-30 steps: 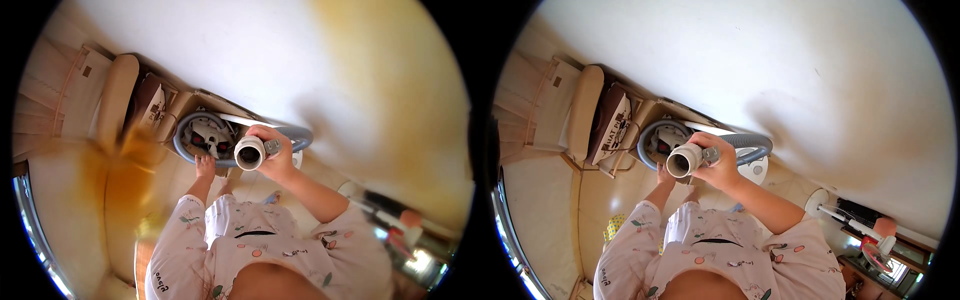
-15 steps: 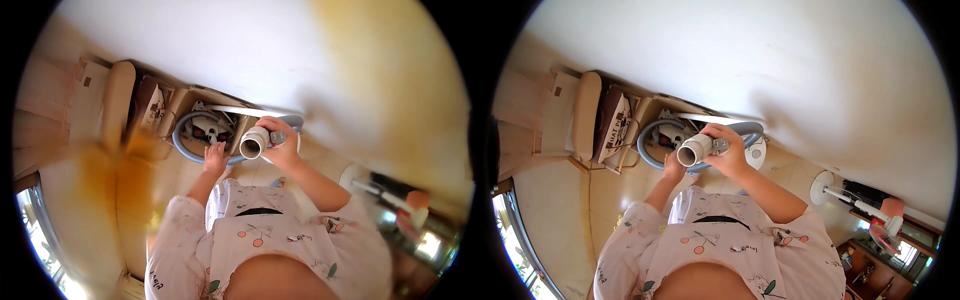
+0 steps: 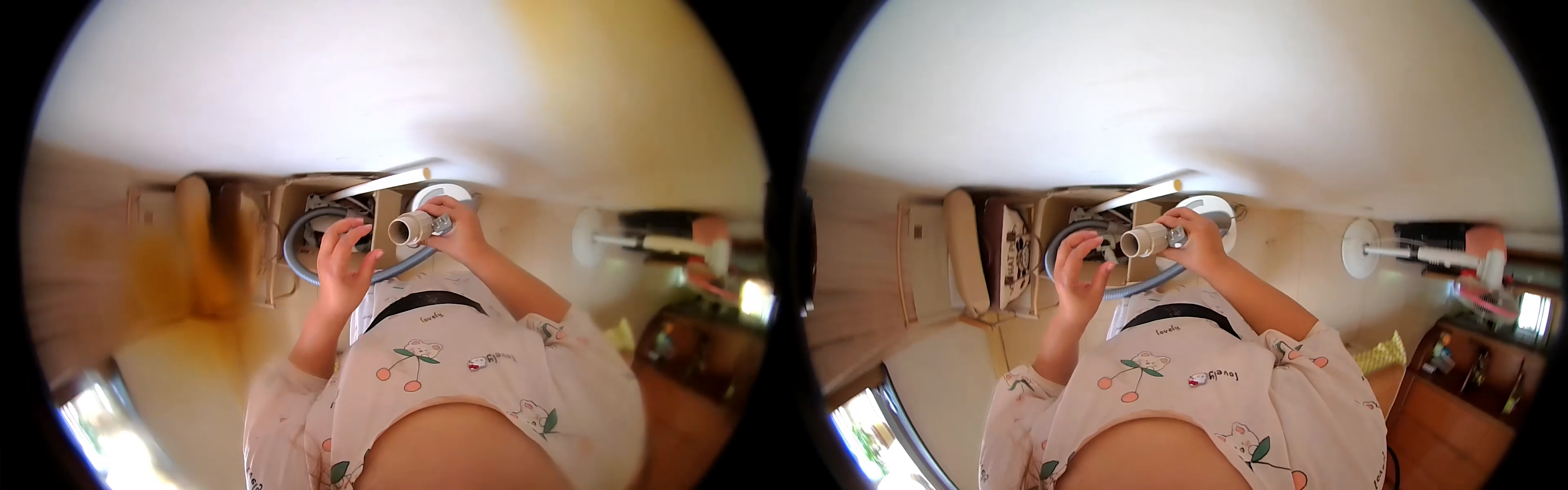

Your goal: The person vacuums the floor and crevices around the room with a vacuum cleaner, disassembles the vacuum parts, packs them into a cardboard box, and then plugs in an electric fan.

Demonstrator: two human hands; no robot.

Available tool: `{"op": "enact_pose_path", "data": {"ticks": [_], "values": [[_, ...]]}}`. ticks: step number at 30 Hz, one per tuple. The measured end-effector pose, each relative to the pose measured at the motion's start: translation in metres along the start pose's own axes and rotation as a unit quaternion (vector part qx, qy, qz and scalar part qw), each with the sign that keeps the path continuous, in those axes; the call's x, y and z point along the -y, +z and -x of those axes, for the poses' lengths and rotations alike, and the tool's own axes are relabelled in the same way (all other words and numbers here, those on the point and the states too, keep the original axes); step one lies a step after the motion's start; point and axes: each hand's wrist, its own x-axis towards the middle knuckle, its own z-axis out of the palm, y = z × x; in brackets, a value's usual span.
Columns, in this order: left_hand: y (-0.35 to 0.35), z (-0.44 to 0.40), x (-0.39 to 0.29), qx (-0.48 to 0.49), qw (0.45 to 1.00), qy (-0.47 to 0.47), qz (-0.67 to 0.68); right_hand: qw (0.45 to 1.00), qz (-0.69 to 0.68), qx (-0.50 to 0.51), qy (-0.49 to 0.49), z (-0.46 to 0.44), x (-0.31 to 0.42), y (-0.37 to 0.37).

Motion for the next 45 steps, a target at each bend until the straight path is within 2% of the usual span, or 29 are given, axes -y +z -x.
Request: {"op": "enact_pose_path", "data": {"ticks": [3,6,9,13,16,19,22,24,26,29,32,37,40,43,45], "values": [[0.022,0.005,0.006,0.049,0.998,-0.029,0.010,0.992,0.103,0.014,0.072,0.021,-0.031,-0.029],[0.042,0.013,0.012,0.141,0.985,-0.095,0.010,0.973,0.120,-0.052,0.188,0.058,-0.082,-0.060],[0.078,0.016,0.019,0.232,0.966,-0.115,-0.013,0.925,0.154,-0.084,0.337,0.090,-0.146,-0.106],[0.135,0.028,0.042,0.316,0.933,-0.163,-0.059,0.891,0.123,-0.062,0.432,0.112,-0.229,-0.156],[0.176,0.024,0.050,0.358,0.903,-0.223,-0.085,0.886,0.178,-0.042,0.426,0.127,-0.291,-0.151],[0.215,0.048,0.061,0.320,0.902,-0.284,-0.057,0.916,0.145,0.037,0.372,0.120,-0.306,-0.159],[0.263,0.017,0.008,0.331,0.928,-0.141,-0.099,0.950,0.094,0.017,0.296,0.130,-0.284,-0.163],[0.289,-0.012,-0.040,0.282,0.951,-0.107,-0.068,0.968,0.033,-0.014,0.250,0.141,-0.260,-0.167],[0.301,-0.040,-0.066,0.292,0.955,-0.025,-0.040,0.976,-0.008,-0.022,0.217,0.142,-0.237,-0.176],[0.305,-0.069,-0.093,0.366,0.926,0.063,-0.073,0.982,-0.036,-0.010,0.185,0.139,-0.216,-0.181],[0.294,-0.080,-0.109,0.468,0.866,0.106,-0.145,0.989,-0.040,-0.012,0.145,0.138,-0.195,-0.177],[0.272,-0.077,-0.083,0.574,0.803,0.098,-0.130,0.992,-0.035,-0.007,0.117,0.123,-0.175,-0.155],[0.267,-0.075,-0.071,0.600,0.785,0.071,-0.136,0.993,-0.045,0.002,0.112,0.114,-0.170,-0.149],[0.259,-0.072,-0.066,0.600,0.795,0.022,-0.084,0.994,-0.029,0.000,0.108,0.116,-0.169,-0.145],[0.255,-0.066,-0.066,0.567,0.822,-0.015,-0.041,0.994,-0.019,-0.012,0.106,0.119,-0.170,-0.145]]}}
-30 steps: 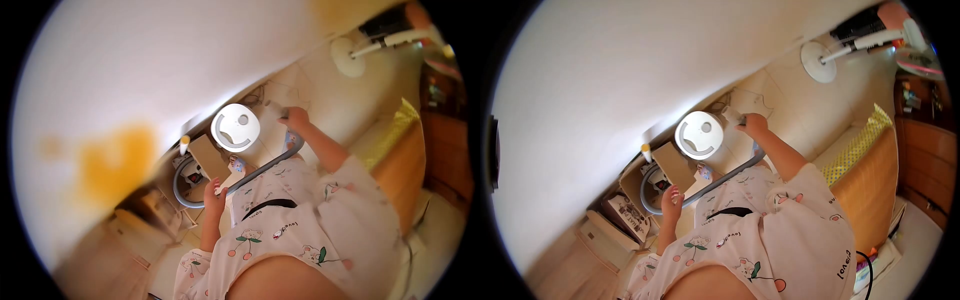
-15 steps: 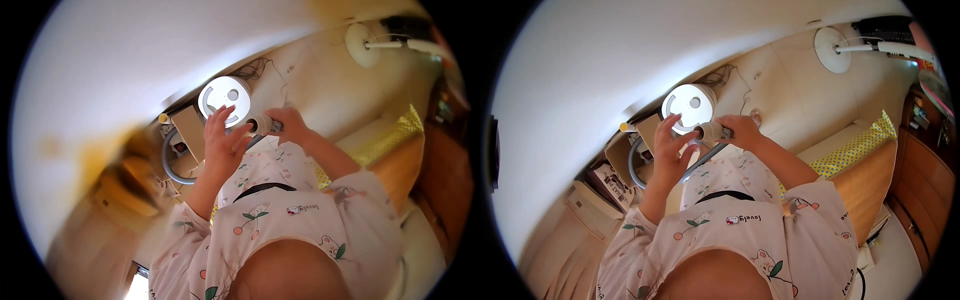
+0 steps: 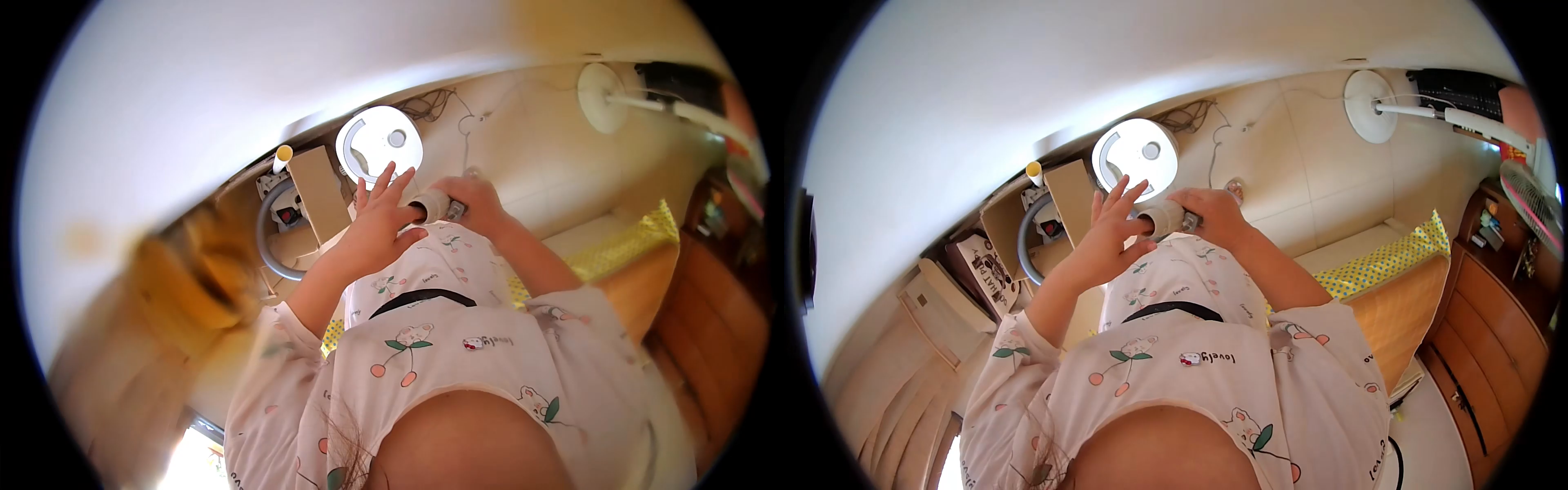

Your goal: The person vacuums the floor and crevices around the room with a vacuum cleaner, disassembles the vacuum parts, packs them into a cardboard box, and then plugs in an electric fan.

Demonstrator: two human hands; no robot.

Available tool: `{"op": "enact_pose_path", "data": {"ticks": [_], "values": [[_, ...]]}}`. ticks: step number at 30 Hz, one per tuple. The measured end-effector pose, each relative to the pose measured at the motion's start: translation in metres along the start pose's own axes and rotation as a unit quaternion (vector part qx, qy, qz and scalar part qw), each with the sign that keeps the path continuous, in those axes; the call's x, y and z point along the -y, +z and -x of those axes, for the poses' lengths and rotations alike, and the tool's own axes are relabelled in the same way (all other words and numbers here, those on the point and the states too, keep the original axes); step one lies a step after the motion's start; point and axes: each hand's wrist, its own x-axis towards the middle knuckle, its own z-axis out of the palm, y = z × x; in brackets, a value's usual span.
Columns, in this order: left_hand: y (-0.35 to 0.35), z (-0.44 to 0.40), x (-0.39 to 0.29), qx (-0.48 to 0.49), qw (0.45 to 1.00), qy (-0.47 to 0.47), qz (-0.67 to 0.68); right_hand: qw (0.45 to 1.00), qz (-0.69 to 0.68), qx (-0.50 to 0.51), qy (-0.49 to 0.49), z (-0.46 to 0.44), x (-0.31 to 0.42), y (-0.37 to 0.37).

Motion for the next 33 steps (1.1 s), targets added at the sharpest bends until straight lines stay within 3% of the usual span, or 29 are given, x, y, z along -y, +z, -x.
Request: {"op": "enact_pose_path", "data": {"ticks": [4,10,13,16,23,26,33], "values": [[0.014,0.004,0.005,-0.103,0.982,0.019,0.157,1.000,0.007,-0.016,0.002,0.004,-0.003,-0.002],[0.014,0.014,0.002,-0.249,0.949,0.032,0.190,0.999,0.005,-0.042,-0.017,0.012,-0.008,0.006],[0.017,0.016,0.008,-0.260,0.939,0.048,0.222,0.999,-0.001,-0.046,-0.024,0.010,-0.007,0.009],[0.005,0.019,-0.003,-0.208,0.969,0.076,0.111,0.999,-0.003,-0.043,-0.023,0.009,-0.004,0.010],[0.031,0.030,-0.017,-0.063,0.994,-0.003,-0.084,0.998,0.005,-0.030,-0.055,0.021,0.001,0.023],[0.041,0.044,-0.015,-0.067,0.997,-0.042,-0.018,0.996,0.029,-0.041,-0.072,0.032,0.005,0.030],[0.058,0.072,-0.002,-0.155,0.977,-0.027,0.142,0.997,0.028,-0.034,-0.068,0.050,0.011,0.037]]}}
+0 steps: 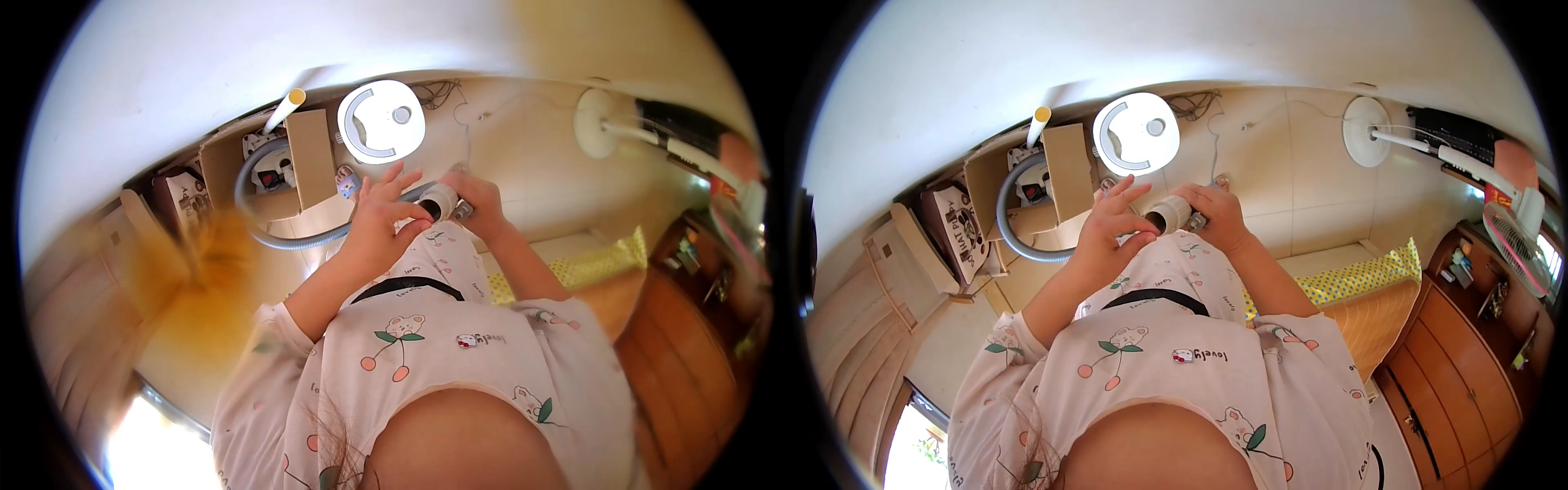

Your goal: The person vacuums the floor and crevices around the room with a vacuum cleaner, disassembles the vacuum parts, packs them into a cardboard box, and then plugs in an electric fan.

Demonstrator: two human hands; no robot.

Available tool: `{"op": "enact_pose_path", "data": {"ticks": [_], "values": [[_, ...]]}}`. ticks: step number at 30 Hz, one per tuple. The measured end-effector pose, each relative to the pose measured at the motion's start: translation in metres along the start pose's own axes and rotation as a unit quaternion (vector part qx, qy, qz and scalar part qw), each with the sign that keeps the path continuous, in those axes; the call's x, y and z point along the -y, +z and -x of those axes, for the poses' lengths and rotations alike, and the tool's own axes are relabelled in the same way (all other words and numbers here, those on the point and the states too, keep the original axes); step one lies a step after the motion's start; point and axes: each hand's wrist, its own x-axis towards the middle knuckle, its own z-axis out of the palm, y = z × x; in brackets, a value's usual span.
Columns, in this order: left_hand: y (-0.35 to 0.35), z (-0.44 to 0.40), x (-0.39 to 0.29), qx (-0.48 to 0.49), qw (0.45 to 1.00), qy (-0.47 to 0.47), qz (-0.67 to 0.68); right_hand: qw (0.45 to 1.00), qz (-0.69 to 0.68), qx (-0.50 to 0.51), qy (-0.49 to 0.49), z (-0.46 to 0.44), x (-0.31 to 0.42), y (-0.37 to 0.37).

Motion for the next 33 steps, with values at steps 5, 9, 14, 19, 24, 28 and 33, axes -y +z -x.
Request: {"op": "enact_pose_path", "data": {"ticks": [5,9,14,19,24,28,33], "values": [[0.007,0.000,0.008,-0.041,0.998,-0.002,0.045,0.999,0.030,-0.008,-0.014,0.004,-0.003,0.004],[0.002,-0.007,-0.006,-0.073,0.995,0.032,-0.063,1.000,0.015,-0.013,0.013,0.000,-0.002,-0.001],[0.001,-0.022,-0.012,-0.011,0.982,0.070,-0.176,1.000,0.003,0.004,0.009,-0.003,-0.003,-0.005],[0.010,-0.026,-0.007,0.051,0.975,0.010,-0.216,0.998,0.059,0.012,0.006,0.004,-0.005,-0.003],[0.018,-0.025,0.005,0.037,0.981,0.016,-0.188,0.996,0.085,0.010,0.012,0.011,-0.005,-0.001],[0.013,-0.021,0.000,-0.026,0.993,0.053,-0.105,0.997,0.064,0.015,0.040,0.007,-0.001,-0.003],[-0.004,-0.015,0.007,-0.097,0.979,-0.007,0.177,0.999,0.025,-0.018,0.040,0.003,-0.010,0.003]]}}
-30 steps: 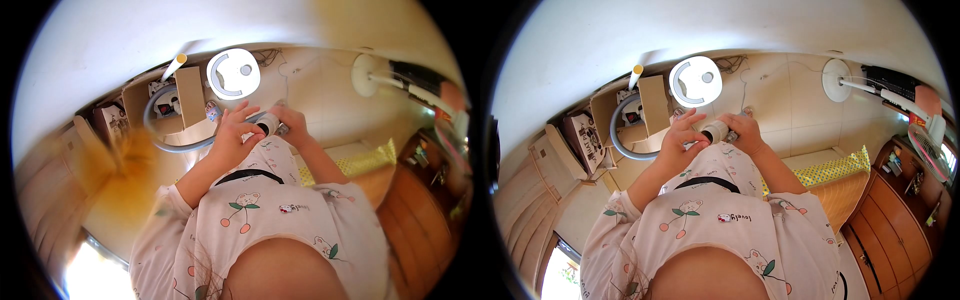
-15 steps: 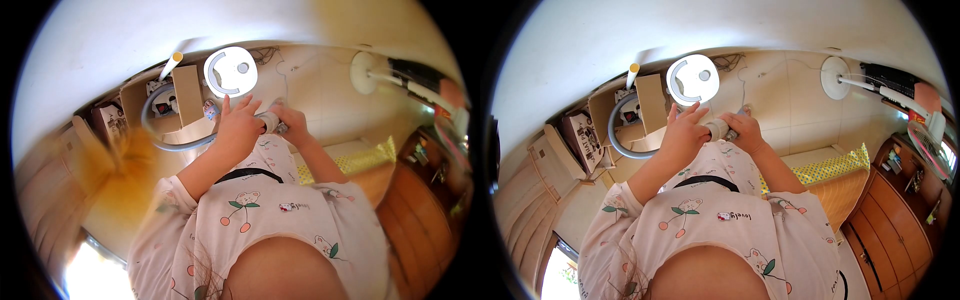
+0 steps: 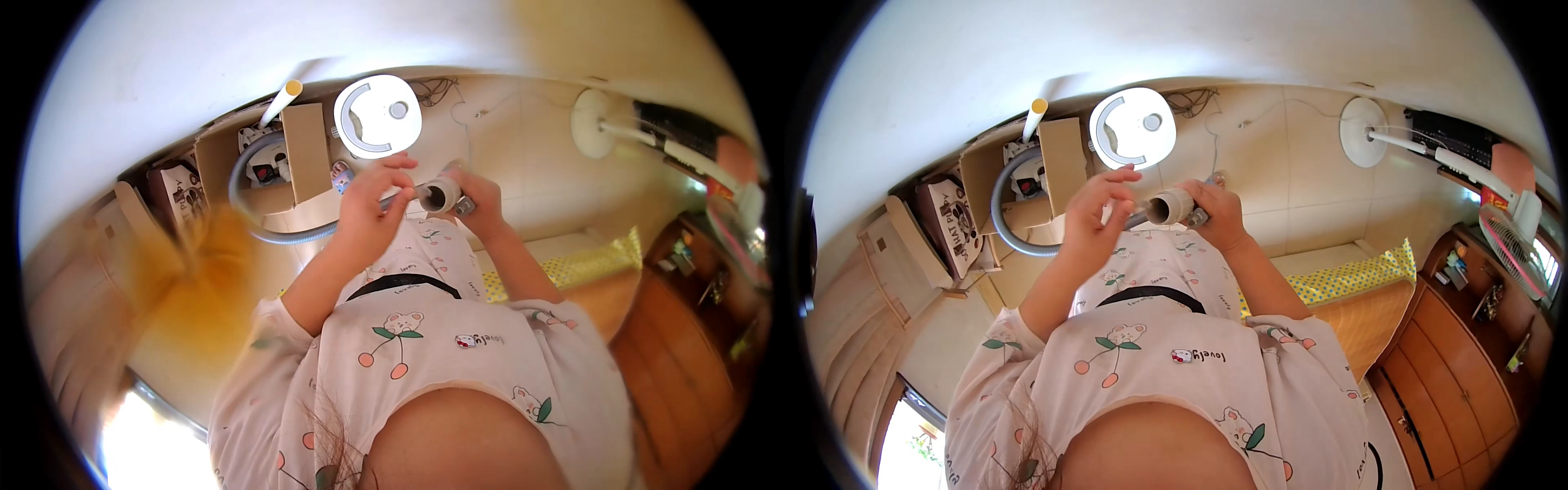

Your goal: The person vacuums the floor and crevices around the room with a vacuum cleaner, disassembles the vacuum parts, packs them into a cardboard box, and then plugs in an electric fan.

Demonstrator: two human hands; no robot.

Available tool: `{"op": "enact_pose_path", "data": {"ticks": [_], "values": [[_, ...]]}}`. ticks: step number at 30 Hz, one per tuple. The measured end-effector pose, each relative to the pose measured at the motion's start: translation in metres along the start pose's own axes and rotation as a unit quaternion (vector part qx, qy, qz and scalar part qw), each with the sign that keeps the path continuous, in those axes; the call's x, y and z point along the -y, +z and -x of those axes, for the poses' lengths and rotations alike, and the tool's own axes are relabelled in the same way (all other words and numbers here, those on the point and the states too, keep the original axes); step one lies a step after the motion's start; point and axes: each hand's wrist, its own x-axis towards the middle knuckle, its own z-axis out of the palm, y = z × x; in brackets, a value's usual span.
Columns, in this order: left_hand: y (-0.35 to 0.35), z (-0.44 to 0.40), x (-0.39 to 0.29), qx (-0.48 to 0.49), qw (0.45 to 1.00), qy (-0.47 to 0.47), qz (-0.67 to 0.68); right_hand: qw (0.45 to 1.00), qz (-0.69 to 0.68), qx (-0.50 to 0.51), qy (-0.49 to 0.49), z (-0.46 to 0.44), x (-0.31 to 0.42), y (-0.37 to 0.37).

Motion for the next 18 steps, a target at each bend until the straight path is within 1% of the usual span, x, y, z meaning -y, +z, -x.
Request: {"op": "enact_pose_path", "data": {"ticks": [2,5,6,8,11,14,17,18], "values": [[-0.008,-0.001,0.007,-0.038,0.989,-0.021,0.145,1.000,-0.021,0.003,0.007,0.001,-0.003,0.000],[-0.015,0.000,0.009,-0.025,0.991,-0.016,0.130,0.999,-0.027,-0.020,-0.001,0.003,0.000,-0.001],[-0.014,0.001,0.008,-0.033,0.980,-0.029,0.192,0.999,-0.023,-0.024,-0.012,0.003,0.001,-0.001],[-0.014,0.003,0.004,-0.048,0.947,-0.054,0.313,0.999,-0.015,-0.031,-0.035,0.002,0.002,-0.001],[-0.025,0.006,-0.005,-0.073,0.862,-0.121,0.487,0.999,-0.004,-0.032,-0.044,0.000,0.008,-0.001],[-0.035,0.010,0.009,-0.080,0.837,-0.090,0.535,0.998,-0.003,-0.035,-0.050,-0.001,0.006,-0.001],[-0.051,0.017,0.012,-0.104,0.813,-0.103,0.563,0.998,-0.006,-0.030,-0.058,-0.008,0.007,-0.001],[-0.059,0.021,0.017,-0.118,0.834,-0.090,0.532,0.999,-0.003,-0.026,-0.047,-0.009,0.008,-0.001]]}}
